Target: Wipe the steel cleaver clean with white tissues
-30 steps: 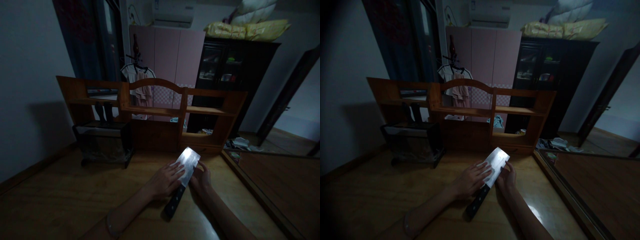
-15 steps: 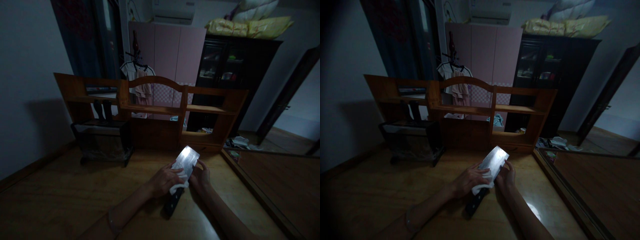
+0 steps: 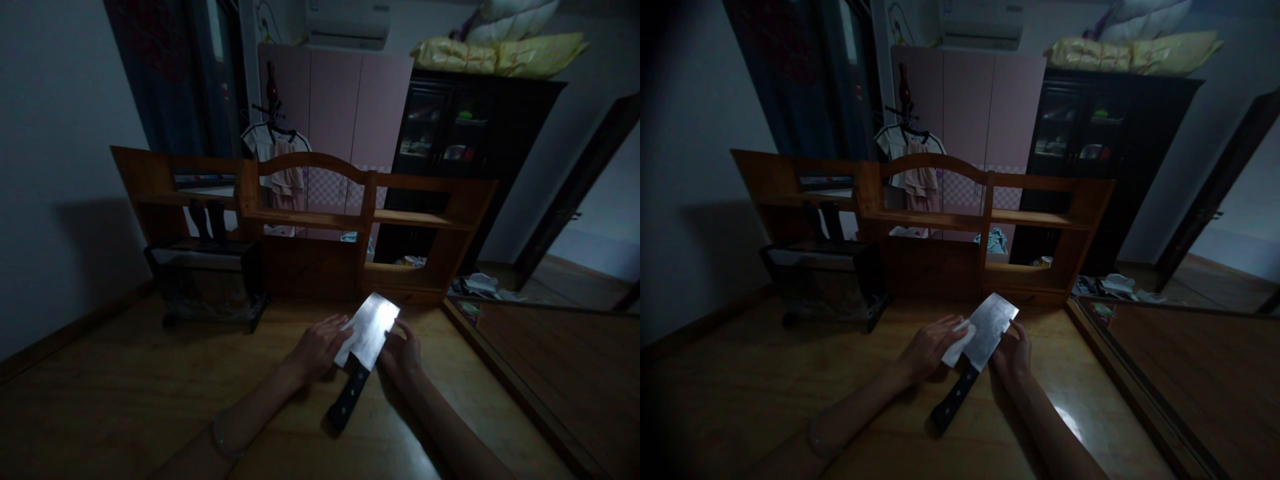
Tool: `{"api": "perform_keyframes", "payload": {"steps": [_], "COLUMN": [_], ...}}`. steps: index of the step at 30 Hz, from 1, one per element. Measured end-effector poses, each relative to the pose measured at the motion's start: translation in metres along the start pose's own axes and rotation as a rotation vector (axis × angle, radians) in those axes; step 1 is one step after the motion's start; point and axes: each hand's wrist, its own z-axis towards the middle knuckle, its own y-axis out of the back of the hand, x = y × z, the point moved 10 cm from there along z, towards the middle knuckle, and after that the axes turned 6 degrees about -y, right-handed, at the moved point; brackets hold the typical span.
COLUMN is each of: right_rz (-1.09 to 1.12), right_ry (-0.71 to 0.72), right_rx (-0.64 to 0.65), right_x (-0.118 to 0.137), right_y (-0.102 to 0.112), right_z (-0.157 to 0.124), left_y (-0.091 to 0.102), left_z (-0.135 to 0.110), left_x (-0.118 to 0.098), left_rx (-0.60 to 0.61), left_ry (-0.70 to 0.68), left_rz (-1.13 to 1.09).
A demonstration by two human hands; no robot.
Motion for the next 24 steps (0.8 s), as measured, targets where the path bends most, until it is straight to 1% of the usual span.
{"api": "perform_keyframes", "payload": {"steps": [2, 7, 9, 11, 14, 16, 19, 21, 24], "right_rz": [0.008, 0.012, 0.001, -0.003, -0.002, -0.01, -0.051, -0.081, -0.089], "right_ry": [-0.012, -0.037, -0.041, -0.044, -0.041, -0.048, -0.061, -0.058, -0.094], "right_rx": [0.016, 0.038, 0.037, 0.042, 0.062, 0.082, 0.135, 0.17, 0.206], "right_x": [-0.001, -0.002, -0.003, -0.004, -0.003, -0.004, -0.005, -0.005, -0.011], "right_y": [-0.002, -0.001, 0.003, 0.005, 0.004, -0.001, -0.016, -0.026, -0.036], "right_z": [0.0, 0.001, 0.002, 0.004, 0.005, 0.004, -0.001, -0.005, -0.008], "left_y": [-0.002, -0.014, -0.018, -0.02, -0.018, -0.014, -0.008, -0.006, -0.009], "left_z": [0.001, 0.003, 0.003, 0.004, 0.006, 0.007, 0.007, 0.007, 0.007], "left_x": [-0.004, -0.04, -0.045, -0.043, -0.031, -0.021, -0.011, -0.011, -0.019], "left_rx": [0.032, 0.178, 0.209, 0.215, 0.183, 0.151, 0.116, 0.113, 0.143], "left_ry": [-0.01, -0.201, -0.221, -0.203, -0.132, -0.067, 0.009, 0.017, -0.027], "left_rz": [0.009, -0.027, -0.023, -0.004, 0.04, 0.072, 0.1, 0.101, 0.08]}}
